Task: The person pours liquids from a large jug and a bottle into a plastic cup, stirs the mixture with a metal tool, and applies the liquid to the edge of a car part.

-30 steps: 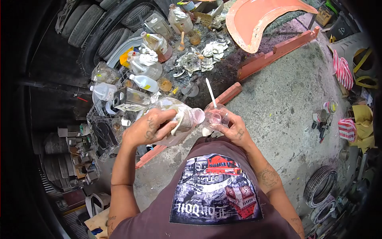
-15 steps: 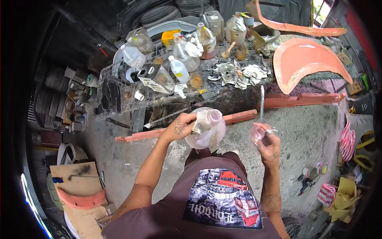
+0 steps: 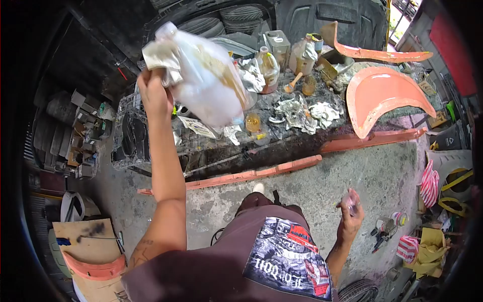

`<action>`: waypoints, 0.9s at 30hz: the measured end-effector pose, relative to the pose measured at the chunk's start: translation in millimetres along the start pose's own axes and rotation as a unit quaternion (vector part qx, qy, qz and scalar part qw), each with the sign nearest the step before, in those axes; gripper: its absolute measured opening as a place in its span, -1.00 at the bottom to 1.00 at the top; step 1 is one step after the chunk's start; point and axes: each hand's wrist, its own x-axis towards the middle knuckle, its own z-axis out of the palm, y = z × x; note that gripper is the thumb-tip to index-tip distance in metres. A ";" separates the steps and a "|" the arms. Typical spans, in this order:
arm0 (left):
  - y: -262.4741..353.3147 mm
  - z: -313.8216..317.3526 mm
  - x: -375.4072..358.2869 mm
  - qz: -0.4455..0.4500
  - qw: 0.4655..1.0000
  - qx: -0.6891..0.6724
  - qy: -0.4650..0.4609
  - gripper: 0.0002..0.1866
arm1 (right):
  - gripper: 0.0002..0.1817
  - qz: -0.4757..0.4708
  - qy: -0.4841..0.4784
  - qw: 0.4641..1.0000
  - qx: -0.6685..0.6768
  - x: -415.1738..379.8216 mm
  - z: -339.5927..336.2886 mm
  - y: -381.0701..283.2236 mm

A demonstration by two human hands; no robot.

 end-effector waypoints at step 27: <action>-404.0 -59.0 171.1 -0.171 0.978 0.110 -0.041 -0.76 | -0.42 0.060 0.176 0.979 -0.086 -48.4 64.1 -20.0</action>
